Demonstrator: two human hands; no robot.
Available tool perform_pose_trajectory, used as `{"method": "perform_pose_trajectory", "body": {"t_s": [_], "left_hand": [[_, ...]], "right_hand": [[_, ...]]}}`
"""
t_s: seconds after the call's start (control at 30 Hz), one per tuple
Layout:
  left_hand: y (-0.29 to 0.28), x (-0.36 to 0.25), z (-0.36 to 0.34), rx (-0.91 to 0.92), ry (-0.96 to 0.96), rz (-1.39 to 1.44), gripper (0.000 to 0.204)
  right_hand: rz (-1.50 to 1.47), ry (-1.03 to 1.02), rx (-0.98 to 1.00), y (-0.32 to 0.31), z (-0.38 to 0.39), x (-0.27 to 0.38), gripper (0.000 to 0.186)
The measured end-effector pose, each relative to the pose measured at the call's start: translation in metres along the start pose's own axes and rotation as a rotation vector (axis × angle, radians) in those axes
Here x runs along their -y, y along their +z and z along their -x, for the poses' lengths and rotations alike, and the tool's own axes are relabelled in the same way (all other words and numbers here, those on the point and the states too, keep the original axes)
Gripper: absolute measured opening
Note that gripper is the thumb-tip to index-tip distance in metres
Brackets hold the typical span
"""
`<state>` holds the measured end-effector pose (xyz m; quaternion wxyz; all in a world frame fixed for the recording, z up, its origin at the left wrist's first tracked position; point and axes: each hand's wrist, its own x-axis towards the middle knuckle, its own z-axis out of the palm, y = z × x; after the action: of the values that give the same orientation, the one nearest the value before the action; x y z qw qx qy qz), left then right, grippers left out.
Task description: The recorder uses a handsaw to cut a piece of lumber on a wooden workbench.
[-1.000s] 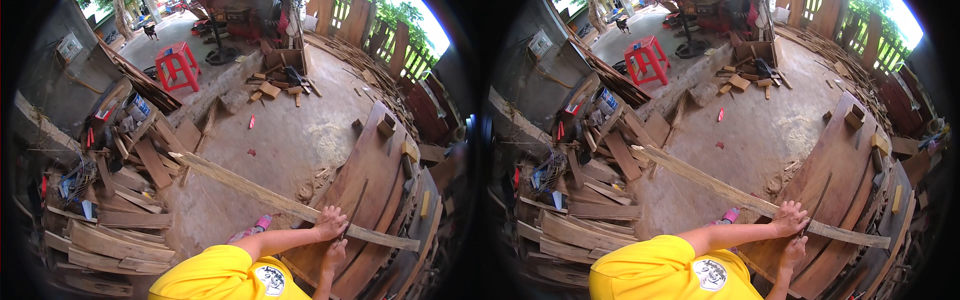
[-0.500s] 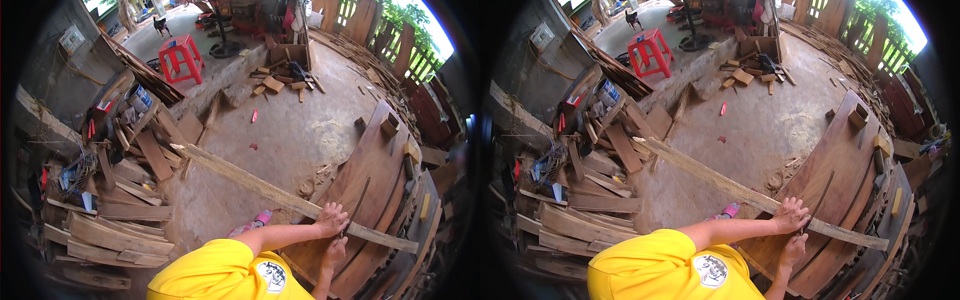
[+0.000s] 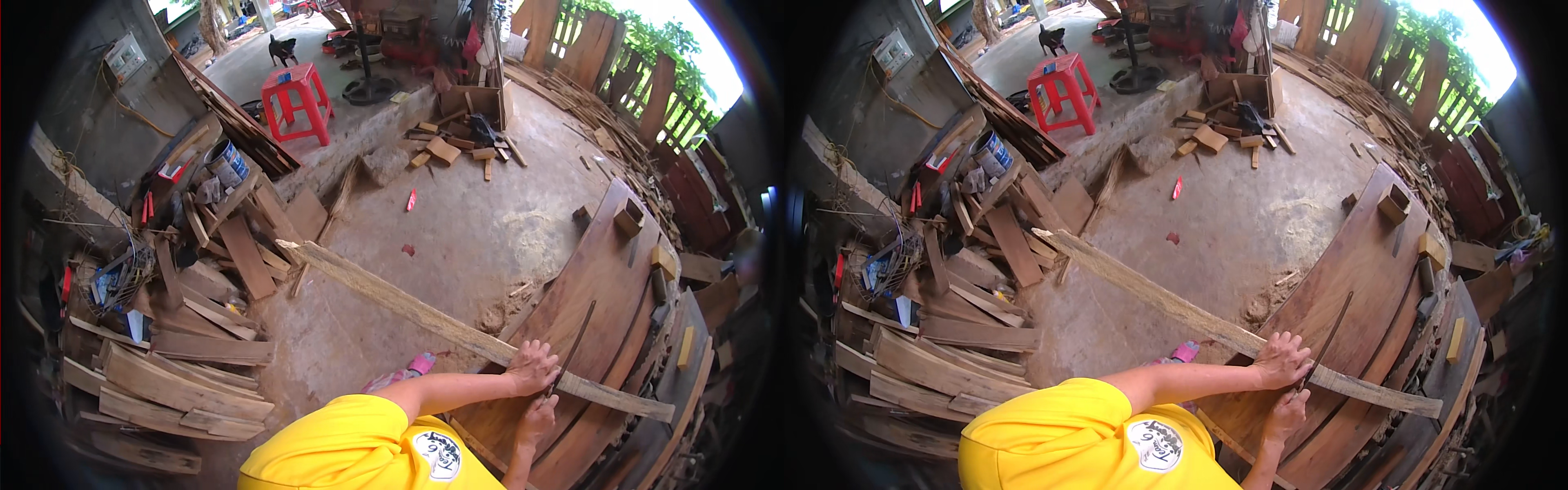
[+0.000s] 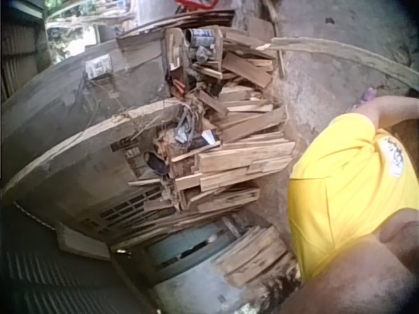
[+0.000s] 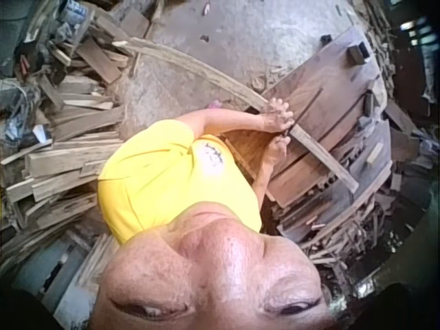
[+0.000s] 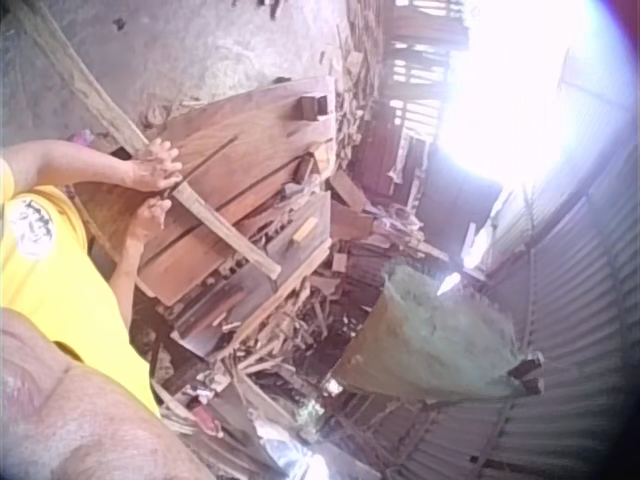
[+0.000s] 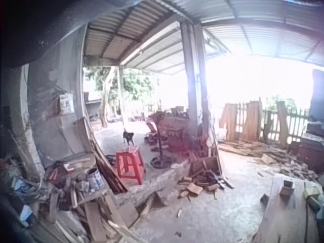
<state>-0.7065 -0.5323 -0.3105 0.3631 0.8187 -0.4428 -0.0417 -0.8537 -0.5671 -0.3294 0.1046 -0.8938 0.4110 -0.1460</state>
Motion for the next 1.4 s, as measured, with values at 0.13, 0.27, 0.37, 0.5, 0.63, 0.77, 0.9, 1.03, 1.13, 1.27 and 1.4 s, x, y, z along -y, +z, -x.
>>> {"method": "perform_pose_trajectory", "body": {"t_s": [0.13, 0.27, 0.37, 0.5, 0.63, 0.77, 0.9, 1.03, 1.13, 1.27, 1.4], "left_hand": [[0.003, 0.0, 0.001, -0.009, 0.012, -0.006, 0.027], [0.004, 0.004, 0.004, -0.002, 0.024, -0.051, 0.027], [0.004, 0.002, 0.006, 0.03, 0.042, -0.069, 0.03], [-0.001, 0.004, 0.006, 0.057, 0.114, -0.057, 0.038], [-0.007, 0.005, 0.008, 0.109, 0.167, -0.05, 0.047], [-0.008, 0.004, 0.008, 0.136, 0.182, -0.041, 0.052], [-0.009, 0.005, 0.01, 0.142, 0.15, -0.042, 0.055], [-0.009, 0.004, 0.01, 0.13, 0.151, -0.039, 0.053], [-0.009, 0.004, 0.009, 0.13, 0.152, -0.028, 0.051], [-0.009, 0.006, 0.007, 0.109, 0.163, -0.043, 0.05], [-0.006, 0.006, 0.009, 0.098, 0.138, -0.017, 0.049]], "right_hand": [[0.012, 0.024, 0.041, -0.002, 0.0, -0.002, 0.019], [-0.001, 0.022, 0.064, 0.0, 0.0, -0.001, 0.017], [0.013, 0.028, 0.054, -0.005, 0.001, 0.002, 0.017], [-0.02, 0.016, 0.029, -0.002, 0.0, -0.002, 0.02], [-0.036, 0.002, 0.036, -0.006, 0.0, 0.001, 0.016], [-0.05, 0.015, 0.039, -0.004, 0.0, -0.002, 0.016], [-0.057, 0.011, 0.045, -0.005, 0.0, -0.001, 0.019], [-0.065, 0.004, 0.029, -0.006, 0.0, 0.001, 0.019], [-0.07, 0.002, 0.031, -0.007, -0.001, 0.001, 0.018], [-0.044, -0.011, 0.024, -0.006, -0.003, -0.001, 0.017], [-0.113, -0.043, -0.019, -0.01, -0.002, 0.006, 0.018]]}}
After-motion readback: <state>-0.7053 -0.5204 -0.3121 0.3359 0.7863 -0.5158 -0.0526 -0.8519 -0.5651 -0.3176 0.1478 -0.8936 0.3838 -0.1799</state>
